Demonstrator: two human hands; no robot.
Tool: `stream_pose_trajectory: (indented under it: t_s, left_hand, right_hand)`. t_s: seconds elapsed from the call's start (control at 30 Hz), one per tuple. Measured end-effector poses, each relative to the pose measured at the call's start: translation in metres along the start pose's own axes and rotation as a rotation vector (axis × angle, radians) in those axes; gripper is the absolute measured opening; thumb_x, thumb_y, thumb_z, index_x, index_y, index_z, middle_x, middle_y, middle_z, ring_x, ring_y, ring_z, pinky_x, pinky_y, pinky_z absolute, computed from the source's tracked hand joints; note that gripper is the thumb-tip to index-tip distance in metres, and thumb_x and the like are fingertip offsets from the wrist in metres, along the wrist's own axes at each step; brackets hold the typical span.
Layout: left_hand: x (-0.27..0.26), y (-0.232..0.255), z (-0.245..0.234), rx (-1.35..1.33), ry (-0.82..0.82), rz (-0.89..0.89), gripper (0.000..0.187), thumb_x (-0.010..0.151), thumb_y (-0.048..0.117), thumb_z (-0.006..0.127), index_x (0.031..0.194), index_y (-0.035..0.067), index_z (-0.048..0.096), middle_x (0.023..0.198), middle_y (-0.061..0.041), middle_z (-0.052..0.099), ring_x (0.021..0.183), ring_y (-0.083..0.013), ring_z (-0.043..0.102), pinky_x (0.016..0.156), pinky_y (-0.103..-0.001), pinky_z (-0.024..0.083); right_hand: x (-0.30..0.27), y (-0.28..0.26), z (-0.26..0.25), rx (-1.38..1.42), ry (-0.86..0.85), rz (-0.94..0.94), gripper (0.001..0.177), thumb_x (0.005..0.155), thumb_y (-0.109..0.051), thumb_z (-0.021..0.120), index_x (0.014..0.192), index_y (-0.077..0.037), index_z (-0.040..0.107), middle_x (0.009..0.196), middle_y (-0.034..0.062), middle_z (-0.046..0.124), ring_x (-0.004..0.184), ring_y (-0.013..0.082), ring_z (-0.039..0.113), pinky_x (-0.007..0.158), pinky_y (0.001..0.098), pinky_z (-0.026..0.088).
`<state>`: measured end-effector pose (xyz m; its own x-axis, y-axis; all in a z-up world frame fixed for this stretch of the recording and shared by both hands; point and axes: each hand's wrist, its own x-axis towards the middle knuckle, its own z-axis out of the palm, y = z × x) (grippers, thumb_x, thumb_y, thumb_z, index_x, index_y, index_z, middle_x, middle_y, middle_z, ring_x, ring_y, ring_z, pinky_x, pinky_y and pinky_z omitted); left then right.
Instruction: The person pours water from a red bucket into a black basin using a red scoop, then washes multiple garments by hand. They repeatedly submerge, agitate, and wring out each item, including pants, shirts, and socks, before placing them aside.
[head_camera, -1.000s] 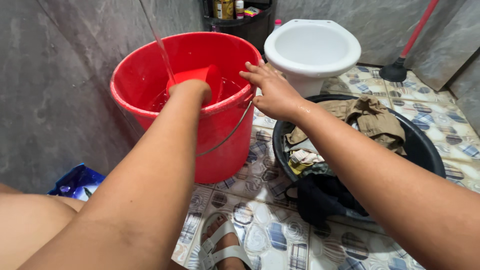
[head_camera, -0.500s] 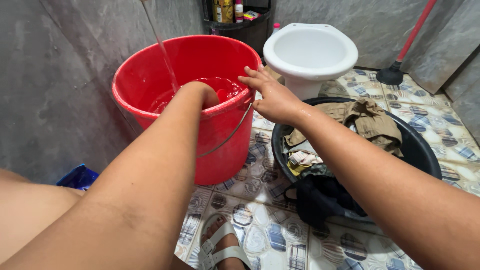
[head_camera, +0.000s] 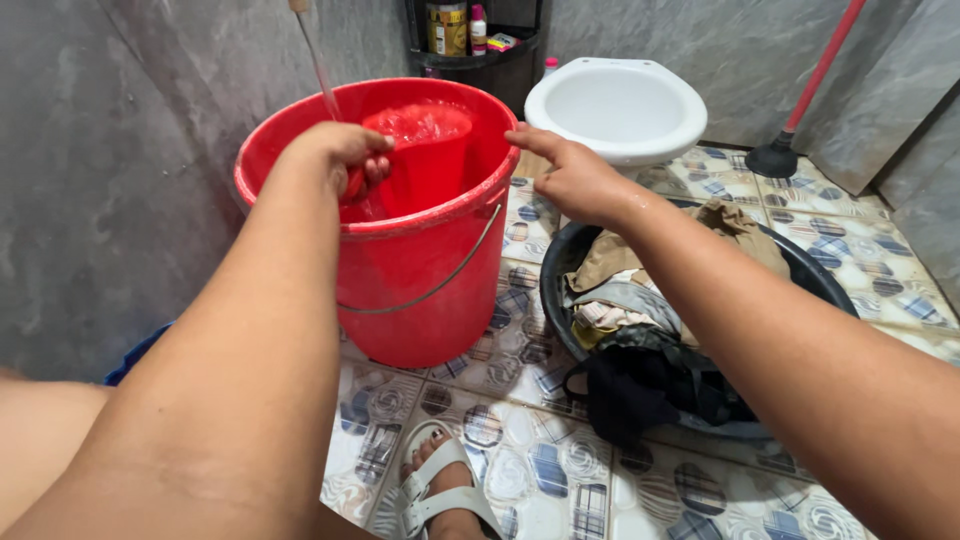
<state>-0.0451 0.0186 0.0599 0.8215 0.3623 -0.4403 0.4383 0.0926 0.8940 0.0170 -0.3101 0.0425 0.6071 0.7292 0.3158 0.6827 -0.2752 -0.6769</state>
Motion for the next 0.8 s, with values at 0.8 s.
stream_pose_trajectory:
  t_s: [0.8]
  left_hand:
    - [-0.107,0.097,0.163,0.335,-0.157,0.504,0.011,0.088,0.016,0.071,0.087,0.005,0.073,0.064,0.000,0.064,0.047,-0.0029,0.053,0.041,-0.017,0.041]
  right_hand:
    - [-0.032,0.157,-0.117,0.048,0.314,0.423,0.052,0.085,-0.010,0.069,0.137,-0.004,0.065,0.130,0.0124,0.069,0.115,0.0257,0.066,0.095,0.0367,0.051]
